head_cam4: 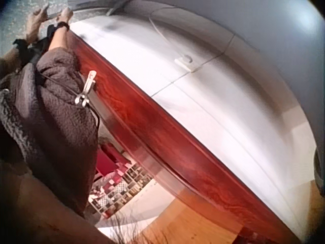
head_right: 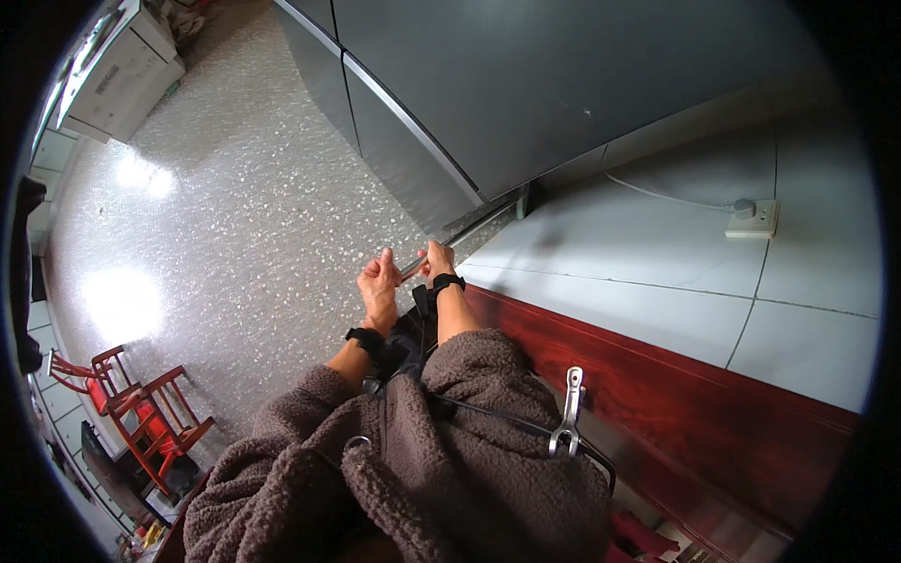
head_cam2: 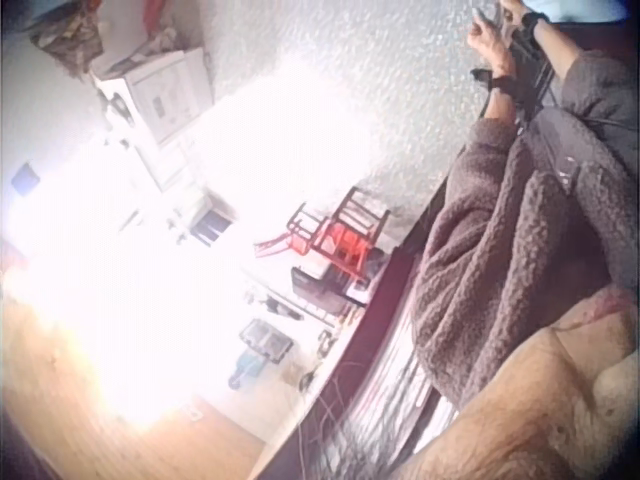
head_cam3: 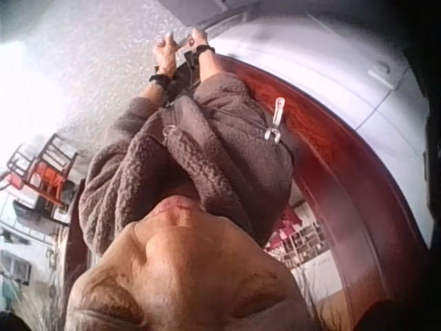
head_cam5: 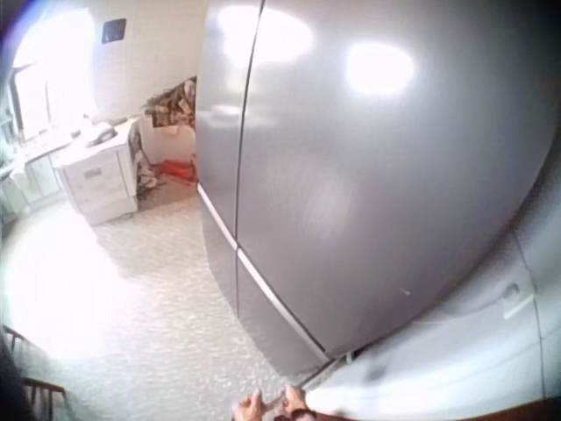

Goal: The person sweeps the floor with a broom in a dining area and kitchen. They move a wooden chair to access a cluttered corner and continue sweeping around furniture and appliances.

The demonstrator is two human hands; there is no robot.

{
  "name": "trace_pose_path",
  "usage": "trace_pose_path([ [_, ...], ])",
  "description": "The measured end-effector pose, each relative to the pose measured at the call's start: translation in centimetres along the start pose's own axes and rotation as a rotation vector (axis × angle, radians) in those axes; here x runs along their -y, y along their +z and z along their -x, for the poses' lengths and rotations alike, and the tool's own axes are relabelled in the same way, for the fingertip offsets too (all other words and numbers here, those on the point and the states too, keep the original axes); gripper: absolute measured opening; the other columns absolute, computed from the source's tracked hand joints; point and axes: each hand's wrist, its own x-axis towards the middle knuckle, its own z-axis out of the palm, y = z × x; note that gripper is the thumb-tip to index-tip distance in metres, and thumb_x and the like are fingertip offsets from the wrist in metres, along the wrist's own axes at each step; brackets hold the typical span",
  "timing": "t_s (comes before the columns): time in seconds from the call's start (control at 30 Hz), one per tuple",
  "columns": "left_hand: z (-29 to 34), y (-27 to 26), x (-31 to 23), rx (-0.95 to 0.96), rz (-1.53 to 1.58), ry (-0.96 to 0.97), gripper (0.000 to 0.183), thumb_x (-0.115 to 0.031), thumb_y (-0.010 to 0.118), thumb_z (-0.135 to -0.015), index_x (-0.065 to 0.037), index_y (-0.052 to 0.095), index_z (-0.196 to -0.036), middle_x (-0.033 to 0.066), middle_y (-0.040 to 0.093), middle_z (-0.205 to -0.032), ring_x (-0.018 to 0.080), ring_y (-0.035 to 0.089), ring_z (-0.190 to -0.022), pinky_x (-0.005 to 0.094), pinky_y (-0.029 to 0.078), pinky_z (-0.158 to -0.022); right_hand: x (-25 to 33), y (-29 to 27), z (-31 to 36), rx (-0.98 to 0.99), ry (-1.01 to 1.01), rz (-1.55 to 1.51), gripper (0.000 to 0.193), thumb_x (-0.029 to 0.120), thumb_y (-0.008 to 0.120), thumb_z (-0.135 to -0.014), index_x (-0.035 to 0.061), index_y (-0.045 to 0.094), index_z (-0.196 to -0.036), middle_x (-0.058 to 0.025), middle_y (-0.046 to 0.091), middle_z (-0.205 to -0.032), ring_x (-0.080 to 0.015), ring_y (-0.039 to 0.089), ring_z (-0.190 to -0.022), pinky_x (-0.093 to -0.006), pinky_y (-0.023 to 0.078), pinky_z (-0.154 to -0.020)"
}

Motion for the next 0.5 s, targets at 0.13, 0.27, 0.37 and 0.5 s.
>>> trace_pose_path([
  [0.13, 1.6, -0.2, 1.5, -0.021, -0.227, 0.098, 0.039, -0.025, 0.063, -0.092, -0.006, 0.052, -0.06, -0.0047, 0.049, -0.058, 0.0041, 0.04, -0.054, 0.0228, 0.032, -0.048, -1.4, -0.7, -1.0, 0.175, 0.194, 0.068, 0.033, 0.028, 0.045, -0.092, -0.0012, 0.055, -0.083, -0.0081, 0.047, -0.059, -0.014, 0.039, -0.042, -0.0258, 0.031, -0.037],
  [0.27, 3.4, -6.1, -1.4, -0.117, -0.252, 0.092, 0.038, -0.022, 0.064, -0.092, -0.006, 0.052, -0.059, -0.0058, 0.046, -0.056, 0.0034, 0.038, -0.052, 0.0231, 0.031, -0.046, -5.7, 2.7, 1.6, 0.327, 0.296, 0.236, 0.03, 0.02, 0.039, -0.09, -0.0026, 0.053, -0.076, -0.0076, 0.042, -0.058, -0.013, 0.027, -0.037, -0.0269, 0.025, -0.034],
  [0.37, 6.5, -10.9, -5.1, -0.223, -0.274, 0.096, 0.038, -0.023, 0.064, -0.091, -0.007, 0.053, -0.058, -0.0045, 0.048, -0.054, 0.0036, 0.04, -0.049, 0.023, 0.029, -0.044, -9.8, 6.4, 5.5, 0.419, 0.422, 0.246, 0.021, 0.013, 0.041, -0.087, 0.0008, 0.049, -0.072, -0.0065, 0.041, -0.06, -0.013, 0.028, -0.037, -0.0271, 0.024, -0.034],
  [0.5, 10.2, -16.7, -10.0, -0.265, -0.242, 0.047, 0.041, -0.028, 0.063, -0.092, -0.012, 0.046, -0.058, -0.0039, 0.043, -0.051, 0.006, 0.035, -0.045, 0.0238, 0.025, -0.043, -16.3, 10.1, 9.0, 0.327, 0.31, 0.223, 0.014, 0.008, 0.043, -0.083, 0.0031, 0.045, -0.07, -0.0061, 0.039, -0.06, -0.013, 0.029, -0.039, -0.028, 0.022, -0.035],
])
